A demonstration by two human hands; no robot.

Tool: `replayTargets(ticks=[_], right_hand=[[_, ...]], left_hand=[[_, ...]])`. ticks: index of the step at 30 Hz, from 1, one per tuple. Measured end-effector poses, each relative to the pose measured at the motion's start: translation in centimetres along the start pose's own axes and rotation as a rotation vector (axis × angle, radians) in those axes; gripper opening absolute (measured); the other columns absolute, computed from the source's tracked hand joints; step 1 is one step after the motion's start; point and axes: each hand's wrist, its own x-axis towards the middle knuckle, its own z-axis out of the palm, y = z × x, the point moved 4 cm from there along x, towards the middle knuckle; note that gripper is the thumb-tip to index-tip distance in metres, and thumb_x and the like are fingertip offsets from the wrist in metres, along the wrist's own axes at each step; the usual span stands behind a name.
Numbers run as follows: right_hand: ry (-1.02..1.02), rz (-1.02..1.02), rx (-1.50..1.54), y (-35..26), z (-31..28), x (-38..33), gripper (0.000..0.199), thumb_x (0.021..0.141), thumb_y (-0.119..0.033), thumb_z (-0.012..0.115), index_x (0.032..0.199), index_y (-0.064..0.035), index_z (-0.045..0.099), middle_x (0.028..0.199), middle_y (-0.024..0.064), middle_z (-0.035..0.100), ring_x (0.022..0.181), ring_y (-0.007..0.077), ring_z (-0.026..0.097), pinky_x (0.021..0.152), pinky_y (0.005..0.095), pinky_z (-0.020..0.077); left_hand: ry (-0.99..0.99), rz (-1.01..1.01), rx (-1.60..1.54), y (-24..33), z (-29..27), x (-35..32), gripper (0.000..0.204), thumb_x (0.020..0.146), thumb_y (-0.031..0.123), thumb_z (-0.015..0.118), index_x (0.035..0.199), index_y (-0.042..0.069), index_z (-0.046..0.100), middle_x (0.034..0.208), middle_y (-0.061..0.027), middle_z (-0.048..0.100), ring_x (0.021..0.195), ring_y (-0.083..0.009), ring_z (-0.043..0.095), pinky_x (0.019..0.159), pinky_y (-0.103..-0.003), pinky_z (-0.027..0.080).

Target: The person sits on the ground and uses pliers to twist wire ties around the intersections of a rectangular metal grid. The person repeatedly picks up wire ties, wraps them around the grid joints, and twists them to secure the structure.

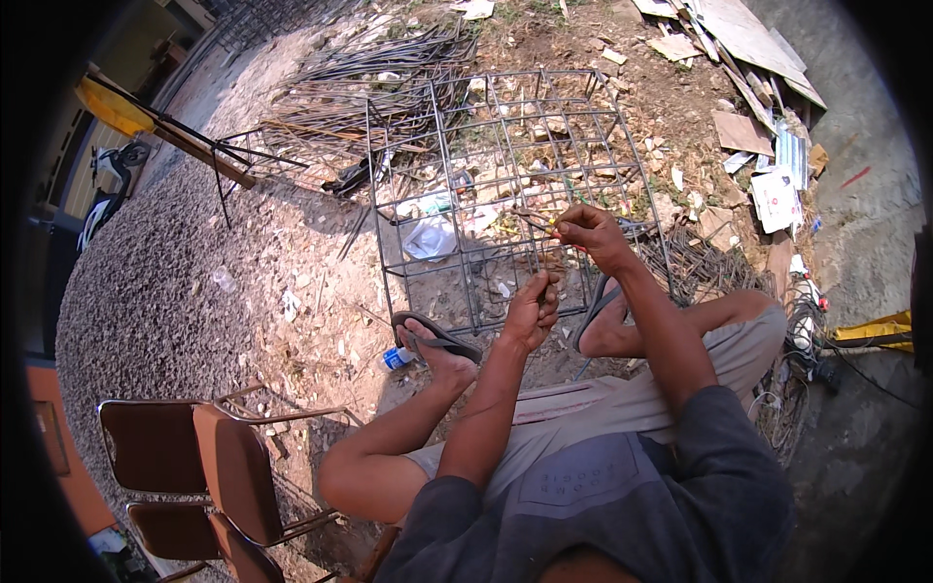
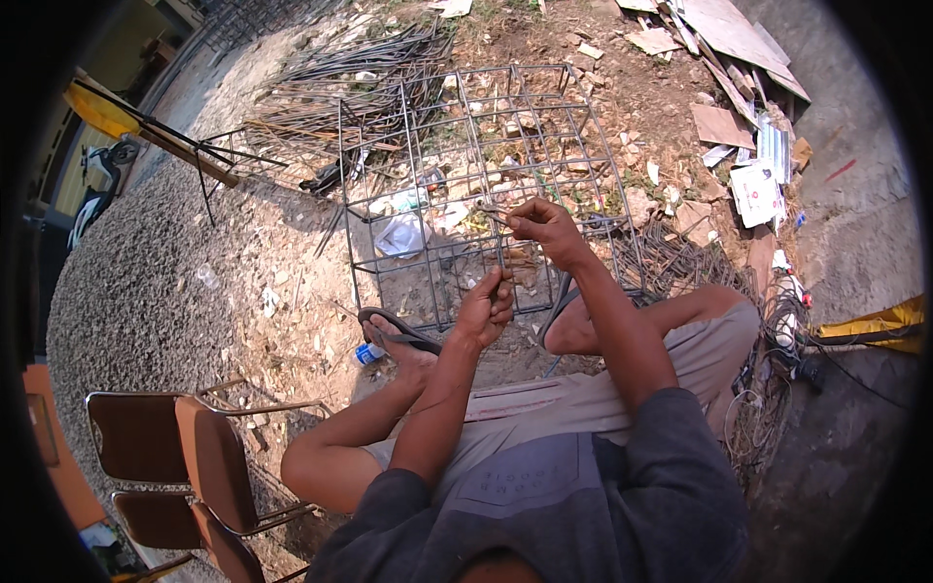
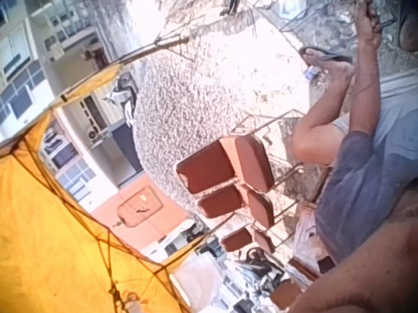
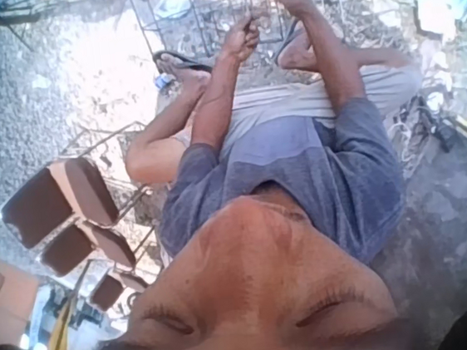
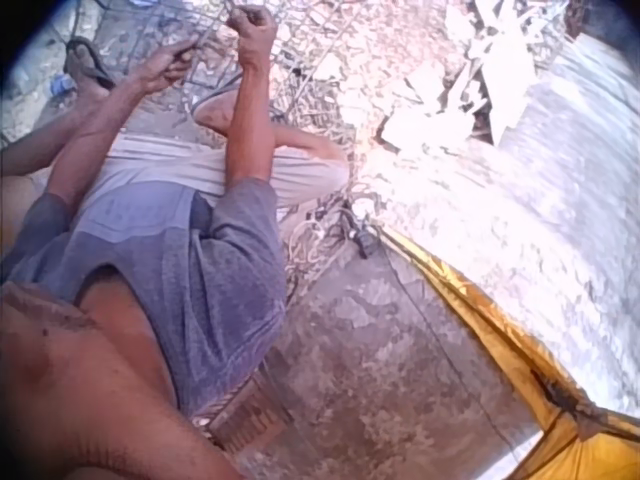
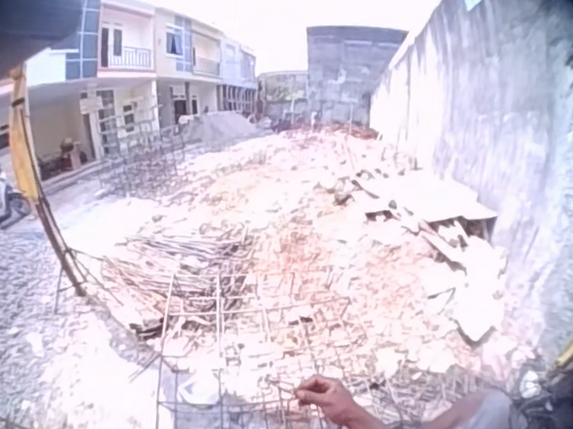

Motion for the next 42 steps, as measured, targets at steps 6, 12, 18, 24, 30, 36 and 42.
replayTargets(ticks=[6,12,18,24,30,36,42], right_hand=[[-0.203,-0.057,-0.312,1.5,1.5,0.5,0.016,0.088,-0.012,0.074,0.099,-0.0016,0.072,0.093,0.0038,0.07,0.087,0.0122,0.064,0.079,0.0303,0.0514],[-0.068,-0.007,-0.371,4.9,3.0,3.5,0.032,0.089,-0.024,0.073,0.111,-0.0017,0.068,0.104,0.0082,0.07,0.095,0.0182,0.067,0.085,0.0341,0.0524],[-0.19,0.426,-0.607,21.5,4.7,4.7,0.05,0.089,-0.031,0.072,0.125,0.0021,0.06,0.102,0.0161,0.068,0.092,0.0225,0.066,0.081,0.0352,0.0524],[0.341,0.872,-0.572,33.5,4.8,6.2,0.055,0.086,-0.027,0.069,0.13,0.003,0.053,0.127,0.0246,0.059,0.112,0.0379,0.062,0.093,0.0446,0.0509],[0.391,0.951,-0.872,34.9,4.1,9.5,0.052,0.088,-0.021,0.064,0.136,-0.0061,0.05,0.144,0.0164,0.048,0.118,0.0353,0.059,0.098,0.0453,0.0503],[0.319,0.904,-0.859,33.8,5.2,9.2,0.035,0.093,-0.03,0.061,0.117,-0.0057,0.062,0.117,0.0195,0.066,0.112,0.0398,0.061,0.093,0.0488,0.0495],[0.03,0.647,-0.95,27.9,7.7,4.8,0.03,0.093,-0.03,0.061,0.106,-0.0039,0.067,0.099,0.0186,0.07,0.095,0.0385,0.067,0.08,0.0492,0.0512]], left_hand=[[0.285,0.146,0.382,2.0,-1.6,0.6,0.031,0.102,0.035,0.055,0.117,0.009,0.06,0.084,0.0024,0.059,0.056,-0.0042,0.046,0.046,-0.02,0.036],[0.348,0.273,0.547,6.2,-3.8,3.8,0.023,0.101,0.029,0.059,0.111,0.009,0.066,0.079,0.0026,0.059,0.054,-0.0034,0.044,0.047,-0.02,0.034],[0.567,0.51,0.751,17.4,-10.5,5.6,0.025,0.1,0.025,0.059,0.111,0.004,0.069,0.076,0.0024,0.058,0.051,-0.0018,0.038,0.046,-0.019,0.029],[0.577,0.347,0.761,19.6,-11.6,5.6,0.027,0.101,0.027,0.058,0.112,0.003,0.068,0.075,0.0026,0.057,0.053,-0.0014,0.038,0.047,-0.018,0.029],[0.668,0.149,0.414,11.3,-15.5,2.1,0.028,0.102,0.029,0.057,0.114,0.005,0.065,0.075,0.0025,0.056,0.051,-0.0028,0.041,0.043,-0.018,0.03],[0.687,0.02,0.51,5.7,-17.8,1.5,0.029,0.1,0.03,0.058,0.111,0.005,0.067,0.075,0.0028,0.057,0.051,-0.003,0.04,0.045,-0.02,0.03],[0.68,0.124,0.769,6.7,-19.3,0.7,0.029,0.099,0.027,0.058,0.105,0.001,0.07,0.077,0.0018,0.062,0.061,-0.0044,0.041,0.057,-0.023,0.034]])
